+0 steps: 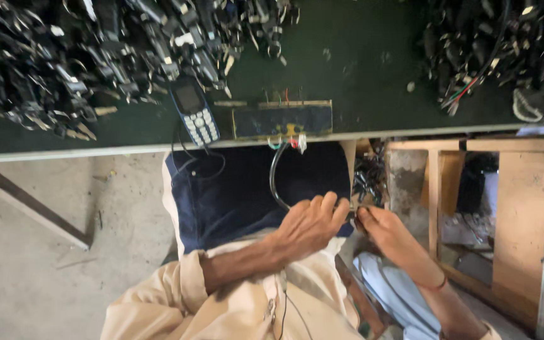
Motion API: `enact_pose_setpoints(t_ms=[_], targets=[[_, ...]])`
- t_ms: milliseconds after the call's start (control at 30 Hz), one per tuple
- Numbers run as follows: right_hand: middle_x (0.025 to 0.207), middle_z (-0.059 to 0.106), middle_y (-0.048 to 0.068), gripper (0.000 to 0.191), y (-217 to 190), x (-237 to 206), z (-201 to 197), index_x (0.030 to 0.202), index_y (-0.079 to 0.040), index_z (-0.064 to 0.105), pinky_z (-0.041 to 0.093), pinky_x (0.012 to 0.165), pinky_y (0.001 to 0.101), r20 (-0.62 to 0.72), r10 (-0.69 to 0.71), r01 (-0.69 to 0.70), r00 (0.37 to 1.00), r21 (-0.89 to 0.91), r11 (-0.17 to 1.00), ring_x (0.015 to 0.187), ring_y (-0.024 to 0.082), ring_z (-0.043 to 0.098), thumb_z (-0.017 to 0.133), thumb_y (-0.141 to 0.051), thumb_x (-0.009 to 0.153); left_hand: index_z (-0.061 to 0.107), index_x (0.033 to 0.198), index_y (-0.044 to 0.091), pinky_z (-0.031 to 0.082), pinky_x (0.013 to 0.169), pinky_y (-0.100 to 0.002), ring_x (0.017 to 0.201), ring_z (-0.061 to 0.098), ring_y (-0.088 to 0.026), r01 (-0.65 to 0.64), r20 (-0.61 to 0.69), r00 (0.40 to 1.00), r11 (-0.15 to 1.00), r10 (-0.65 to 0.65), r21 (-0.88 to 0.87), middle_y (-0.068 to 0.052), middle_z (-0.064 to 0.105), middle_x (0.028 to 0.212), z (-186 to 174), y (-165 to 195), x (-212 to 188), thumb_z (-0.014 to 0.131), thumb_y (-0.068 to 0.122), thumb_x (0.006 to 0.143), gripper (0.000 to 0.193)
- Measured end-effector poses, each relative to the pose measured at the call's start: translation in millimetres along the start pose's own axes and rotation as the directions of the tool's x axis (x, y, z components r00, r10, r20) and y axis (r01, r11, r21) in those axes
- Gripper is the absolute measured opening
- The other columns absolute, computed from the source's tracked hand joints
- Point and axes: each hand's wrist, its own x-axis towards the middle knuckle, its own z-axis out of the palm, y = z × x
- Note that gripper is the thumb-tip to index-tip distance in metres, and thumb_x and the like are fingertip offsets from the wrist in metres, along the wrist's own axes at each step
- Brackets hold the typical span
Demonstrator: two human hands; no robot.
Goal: The person sits at a workbench covered with charger plugs and twists the exposed ends of red, green and black wires together, then attaches the wired connector to a plug body. They handle a mobile phone on the bench and work the wired plug assembly in their hands.
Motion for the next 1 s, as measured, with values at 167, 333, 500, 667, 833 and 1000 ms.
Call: enact_pose_setpoints(t_ms=[167,333,500,667,833,1000], targets=[[0.069,0.057,0.007,0.030,-5,-4,10,0.089,0.000,0.060,0.041,0.058,0.0344,-0.066,-0.143,0.142,0.987,-0.025,0.990,0.062,0.020,0.048,0.050,-0.020,0.108,0.055,0.106,0.003,0.050,0.056,-0.042,0.077,0.064,-0.028,0.021,0.024,1.000,0.997,-0.019,-0.071,-0.011,0.055,0.089,-1,-8,-3,0.070,0.008,0.084,0.028],[0.083,0.064,0.016,0.006,-29,-13,11,0.097,0.000,0.057,0.048,0.069,0.0372,-0.114,-0.589,0.513,0.800,-0.380,0.770,0.079,0.037,0.062,0.058,-0.005,0.098,0.054,0.108,0.002,0.049,0.059,-0.047,0.075,0.063,-0.034,0.140,0.158,0.983,0.929,-0.090,-0.343,-0.013,0.057,0.092,-5,-12,-4,0.068,0.021,0.098,0.026],[0.090,0.067,0.019,0.015,-25,-8,9,0.106,0.002,0.061,0.048,0.071,0.0454,-0.083,-0.591,0.486,0.802,-0.482,0.729,0.084,0.041,0.062,0.063,-0.005,0.093,0.058,0.115,0.001,0.051,0.067,-0.046,0.083,0.063,-0.032,0.058,-0.059,0.996,0.979,-0.071,-0.196,-0.012,0.059,0.095,-14,-6,-5,0.070,0.024,0.093,0.034],[0.092,0.068,0.014,0.017,5,35,47,0.111,-0.001,0.064,0.053,0.076,0.0418,-0.131,-0.352,0.329,0.927,-0.171,0.929,0.085,0.033,0.067,0.063,-0.010,0.098,0.062,0.110,0.007,0.054,0.083,-0.044,0.096,0.065,-0.029,0.134,-0.423,0.889,0.983,-0.176,-0.128,-0.008,0.067,0.105,-40,-32,-29,0.074,0.013,0.090,0.023],[0.112,0.064,0.017,0.029,24,67,84,0.117,-0.003,0.066,0.046,0.094,0.0469,-0.043,-0.614,0.510,0.788,-0.513,0.690,0.107,0.038,0.057,0.070,-0.014,0.090,0.070,0.109,-0.001,0.055,0.070,-0.026,0.077,0.068,-0.012,0.452,-0.233,0.592,0.557,-0.772,-0.697,-0.008,0.074,0.090,-35,-100,-23,0.069,0.022,0.100,0.025],[0.118,0.061,0.017,0.031,19,64,77,0.116,-0.004,0.067,0.045,0.097,0.0466,-0.043,-0.649,0.524,0.760,-0.550,0.651,0.112,0.039,0.055,0.071,-0.014,0.088,0.074,0.098,-0.004,0.055,0.068,-0.023,0.074,0.069,-0.007,0.464,-0.061,0.563,0.377,-0.824,-0.802,-0.007,0.076,0.081,-10,-123,-12,0.073,0.028,0.095,0.032]])
